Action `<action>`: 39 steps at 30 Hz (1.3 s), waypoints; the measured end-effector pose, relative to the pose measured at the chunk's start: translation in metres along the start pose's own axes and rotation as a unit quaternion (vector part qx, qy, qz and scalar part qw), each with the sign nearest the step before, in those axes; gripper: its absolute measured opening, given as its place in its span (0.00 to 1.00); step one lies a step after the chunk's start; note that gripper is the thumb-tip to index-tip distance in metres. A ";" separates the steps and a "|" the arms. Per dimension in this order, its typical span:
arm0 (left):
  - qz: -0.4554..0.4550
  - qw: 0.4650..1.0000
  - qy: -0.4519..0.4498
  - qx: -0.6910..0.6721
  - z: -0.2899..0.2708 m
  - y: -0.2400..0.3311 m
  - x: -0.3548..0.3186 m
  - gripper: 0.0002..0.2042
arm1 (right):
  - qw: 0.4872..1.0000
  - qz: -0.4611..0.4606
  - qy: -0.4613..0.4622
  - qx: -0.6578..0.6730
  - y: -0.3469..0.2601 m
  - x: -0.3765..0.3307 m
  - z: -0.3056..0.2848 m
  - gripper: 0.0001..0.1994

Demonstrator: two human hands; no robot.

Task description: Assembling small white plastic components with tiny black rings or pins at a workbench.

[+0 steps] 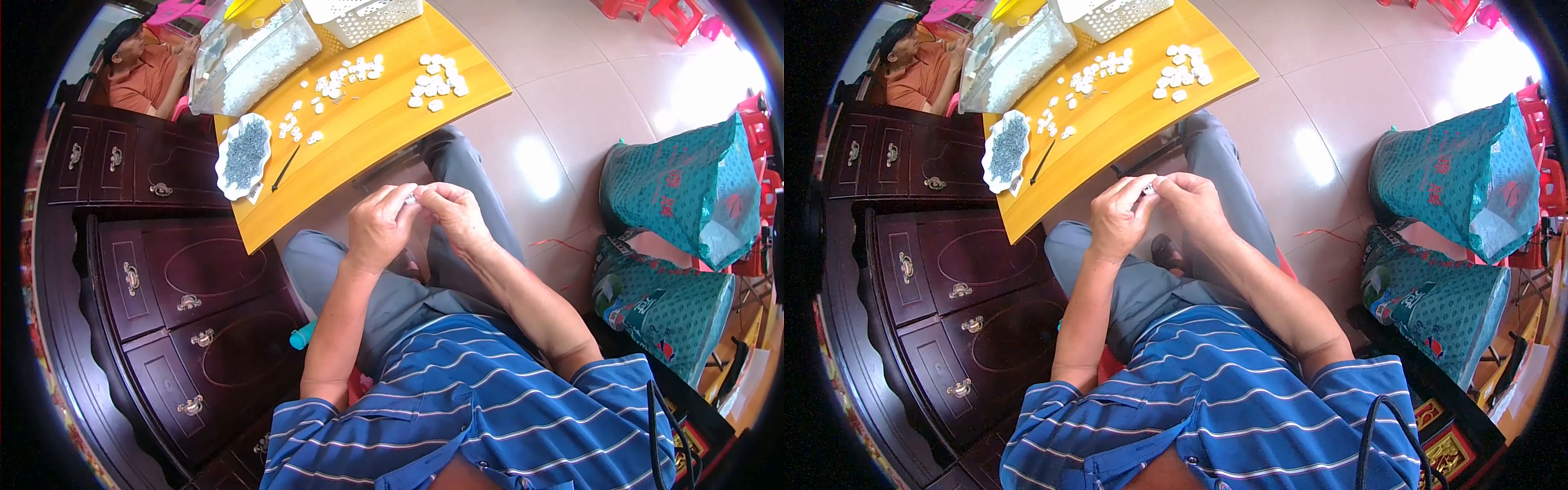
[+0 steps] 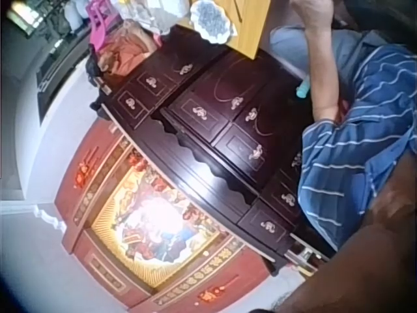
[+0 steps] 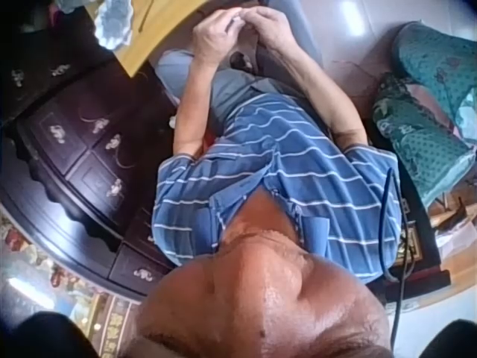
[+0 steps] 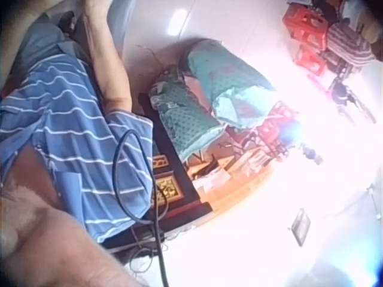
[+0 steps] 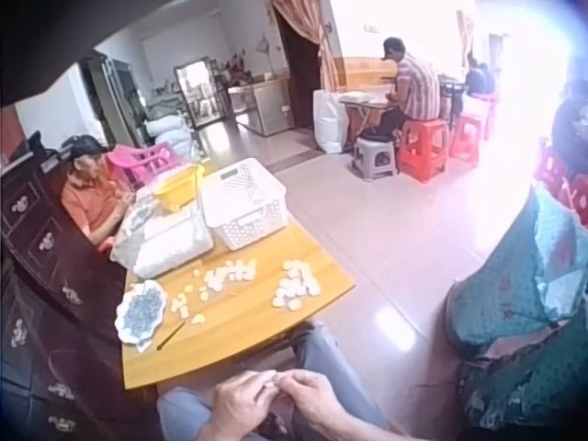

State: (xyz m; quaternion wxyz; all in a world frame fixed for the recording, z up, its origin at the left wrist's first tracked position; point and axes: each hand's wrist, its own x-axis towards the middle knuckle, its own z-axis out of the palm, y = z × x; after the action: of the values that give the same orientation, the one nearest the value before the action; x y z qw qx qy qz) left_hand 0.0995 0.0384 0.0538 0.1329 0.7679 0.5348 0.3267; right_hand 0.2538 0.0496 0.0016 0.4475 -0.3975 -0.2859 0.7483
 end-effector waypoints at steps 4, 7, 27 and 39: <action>0.017 1.000 0.015 -0.015 0.003 -0.003 0.000 0.08 | 1.000 -0.002 0.013 -0.005 0.001 0.000 0.001 0.07; 0.019 1.000 0.016 -0.018 0.004 -0.004 -0.001 0.08 | 1.000 -0.006 0.014 -0.010 0.001 0.001 0.001 0.07; -0.027 0.997 0.015 -0.073 0.008 -0.006 0.005 0.11 | 0.999 -0.029 0.035 -0.004 0.001 0.004 0.002 0.08; -0.050 0.994 0.071 0.061 0.010 -0.051 0.067 0.07 | 1.000 0.029 0.002 0.009 -0.006 0.005 0.002 0.07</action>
State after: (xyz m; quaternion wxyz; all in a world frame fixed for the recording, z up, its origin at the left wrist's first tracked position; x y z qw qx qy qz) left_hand 0.0824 0.1207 0.0421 0.0638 0.7216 0.5996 0.3402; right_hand 0.2532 0.0565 0.0059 0.4300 -0.4032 -0.2667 0.7625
